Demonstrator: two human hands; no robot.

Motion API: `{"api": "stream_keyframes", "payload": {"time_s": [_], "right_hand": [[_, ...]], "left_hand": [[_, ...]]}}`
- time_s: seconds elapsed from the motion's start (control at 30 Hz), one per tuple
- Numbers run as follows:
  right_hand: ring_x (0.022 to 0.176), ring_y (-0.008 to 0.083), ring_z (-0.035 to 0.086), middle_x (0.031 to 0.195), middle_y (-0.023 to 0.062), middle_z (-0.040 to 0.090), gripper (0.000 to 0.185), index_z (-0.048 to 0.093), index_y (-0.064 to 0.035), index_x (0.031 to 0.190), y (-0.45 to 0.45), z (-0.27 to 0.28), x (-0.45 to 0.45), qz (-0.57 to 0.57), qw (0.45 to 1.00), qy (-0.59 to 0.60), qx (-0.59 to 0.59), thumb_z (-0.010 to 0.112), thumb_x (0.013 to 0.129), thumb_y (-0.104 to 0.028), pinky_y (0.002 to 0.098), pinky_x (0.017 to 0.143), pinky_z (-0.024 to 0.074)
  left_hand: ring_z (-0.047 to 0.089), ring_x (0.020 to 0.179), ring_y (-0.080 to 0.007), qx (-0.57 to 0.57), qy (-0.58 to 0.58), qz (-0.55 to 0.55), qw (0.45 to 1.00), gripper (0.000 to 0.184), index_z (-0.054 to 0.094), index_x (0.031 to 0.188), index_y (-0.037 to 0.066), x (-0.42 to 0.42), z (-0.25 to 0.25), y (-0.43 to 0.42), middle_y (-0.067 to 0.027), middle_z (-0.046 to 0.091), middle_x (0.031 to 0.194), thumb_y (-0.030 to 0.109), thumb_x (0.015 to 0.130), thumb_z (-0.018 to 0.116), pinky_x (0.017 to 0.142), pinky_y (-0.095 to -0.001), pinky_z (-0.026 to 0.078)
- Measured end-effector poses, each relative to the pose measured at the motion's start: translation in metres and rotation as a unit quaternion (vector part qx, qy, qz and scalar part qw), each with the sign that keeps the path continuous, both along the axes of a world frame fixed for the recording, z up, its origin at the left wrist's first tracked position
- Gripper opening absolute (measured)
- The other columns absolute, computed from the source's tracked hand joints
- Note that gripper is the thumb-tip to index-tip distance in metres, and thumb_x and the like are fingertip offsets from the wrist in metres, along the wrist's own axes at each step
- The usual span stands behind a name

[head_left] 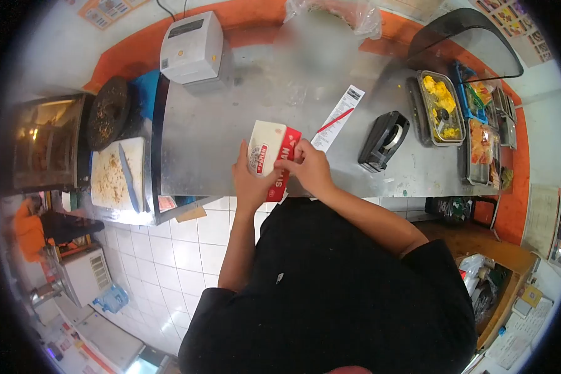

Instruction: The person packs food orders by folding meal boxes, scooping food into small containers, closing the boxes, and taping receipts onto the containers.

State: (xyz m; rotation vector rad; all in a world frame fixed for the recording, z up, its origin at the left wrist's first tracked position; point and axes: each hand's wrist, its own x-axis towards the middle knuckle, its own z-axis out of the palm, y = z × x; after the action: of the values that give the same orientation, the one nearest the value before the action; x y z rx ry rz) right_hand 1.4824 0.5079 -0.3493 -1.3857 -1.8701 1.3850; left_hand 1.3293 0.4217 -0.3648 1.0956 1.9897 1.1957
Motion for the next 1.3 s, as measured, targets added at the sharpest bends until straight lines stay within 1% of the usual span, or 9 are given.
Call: {"api": "stream_keyframes", "payload": {"time_s": [0.07, 0.1, 0.33, 0.43, 0.63, 0.87, 0.97, 1.13, 1.3], "right_hand": [[0.067, 0.0296, 0.062, 0.073, 0.0129, 0.063, 0.043, 0.052, -0.0045, 0.081, 0.003, -0.028, 0.01, 0.007, 0.998, -0.059, 0.036, 0.081, 0.072, -0.035, 0.0403, 0.062, 0.0486], [0.056, 0.0104, 0.052, 0.062, 0.0034, 0.055, 0.032, 0.051, -0.0049, 0.079, 0.002, -0.037, 0.019, 0.001, 0.996, -0.03, 0.087, 0.081, 0.075, -0.016, 0.0278, 0.052, 0.0434], [0.075, 0.0175, 0.057, 0.085, 0.0079, 0.06, 0.017, 0.059, -0.0018, 0.095, 0.004, -0.035, 0.118, -0.23, 0.965, 0.09, 0.081, 0.066, 0.082, -0.01, 0.0316, 0.07, 0.0475], [0.077, 0.0173, 0.055, 0.096, 0.0091, 0.058, 0.023, 0.053, -0.0028, 0.108, 0.002, -0.042, 0.153, -0.486, 0.862, 0.008, 0.145, 0.059, 0.086, -0.006, 0.0298, 0.07, 0.0458], [0.077, 0.0172, 0.057, 0.092, 0.0097, 0.058, 0.034, 0.045, -0.0015, 0.114, 0.03, -0.061, 0.159, -0.566, 0.813, 0.133, -0.015, 0.065, 0.088, -0.012, 0.0287, 0.076, 0.0437], [0.067, 0.0159, 0.055, 0.08, 0.0042, 0.053, 0.027, 0.049, -0.0041, 0.097, 0.032, -0.06, 0.163, -0.631, 0.712, 0.295, -0.089, 0.07, 0.08, -0.001, 0.0304, 0.059, 0.0469], [0.067, 0.0157, 0.055, 0.081, 0.0042, 0.057, 0.024, 0.053, -0.0027, 0.096, -0.001, -0.072, 0.154, -0.634, 0.732, 0.204, -0.148, 0.072, 0.082, -0.007, 0.0301, 0.059, 0.0463], [0.062, 0.0141, 0.056, 0.076, 0.0051, 0.065, 0.013, 0.065, -0.0031, 0.088, 0.0, -0.103, 0.155, -0.565, 0.757, 0.213, -0.25, 0.073, 0.082, -0.012, 0.0298, 0.057, 0.0462], [0.059, 0.0147, 0.061, 0.063, 0.006, 0.065, 0.018, 0.07, -0.0049, 0.074, 0.008, -0.106, 0.156, -0.549, 0.818, -0.023, -0.17, 0.073, 0.082, -0.021, 0.0314, 0.054, 0.0465]], "left_hand": [[0.044, 0.117, -0.0356, 0.027, -0.083, 0.04, 0.995, 0.096, 0.036, 0.141, -0.003, -0.005, -0.017, -0.005, -0.0182, 0.05, 0.133, 0.025, 0.062, 0.082, 0.103, -0.047, 0.034], [0.044, 0.117, -0.0352, 0.011, 0.007, 0.048, 0.999, 0.095, 0.037, 0.14, -0.003, -0.007, -0.008, -0.007, -0.0179, 0.05, 0.133, 0.024, 0.061, 0.082, 0.103, -0.0462, 0.035], [0.052, 0.114, -0.0377, -0.005, 0.415, 0.102, 0.904, 0.09, 0.046, 0.133, 0.001, -0.049, -0.061, 0.001, -0.0199, 0.055, 0.126, 0.046, 0.063, 0.08, 0.096, -0.0451, 0.037], [0.051, 0.116, -0.0383, -0.007, 0.497, 0.052, 0.866, 0.078, 0.049, 0.13, 0.001, -0.048, -0.052, 0.0, -0.0235, 0.054, 0.126, 0.046, 0.071, 0.075, 0.099, -0.0496, 0.038], [0.05, 0.119, -0.0383, -0.064, 0.29, -0.215, 0.93, 0.058, 0.051, 0.127, 0.002, -0.006, -0.032, -0.035, -0.0221, 0.055, 0.125, 0.026, 0.079, 0.074, 0.099, -0.0439, 0.041], [0.059, 0.104, -0.0335, -0.098, 0.182, -0.205, 0.957, 0.053, 0.051, 0.119, -0.008, 0.006, -0.066, -0.046, -0.0237, 0.06, 0.112, 0.017, 0.08, 0.076, 0.091, -0.0404, 0.045], [0.064, 0.081, -0.026, -0.088, 0.057, -0.195, 0.975, 0.041, 0.056, 0.106, -0.006, -0.028, -0.153, -0.046, -0.0164, 0.065, 0.089, 0.013, 0.077, 0.076, 0.074, -0.0362, 0.051], [0.062, 0.077, -0.0228, -0.203, -0.027, -0.137, 0.969, 0.03, 0.058, 0.1, -0.005, -0.001, -0.088, -0.03, -0.0151, 0.065, 0.086, 0.011, 0.079, 0.073, 0.071, -0.0342, 0.05], [0.056, 0.075, -0.0198, -0.036, 0.049, -0.144, 0.988, 0.024, 0.057, 0.105, -0.006, -0.009, -0.072, -0.015, -0.0135, 0.062, 0.083, 0.013, 0.09, 0.059, 0.068, -0.0342, 0.046]]}}
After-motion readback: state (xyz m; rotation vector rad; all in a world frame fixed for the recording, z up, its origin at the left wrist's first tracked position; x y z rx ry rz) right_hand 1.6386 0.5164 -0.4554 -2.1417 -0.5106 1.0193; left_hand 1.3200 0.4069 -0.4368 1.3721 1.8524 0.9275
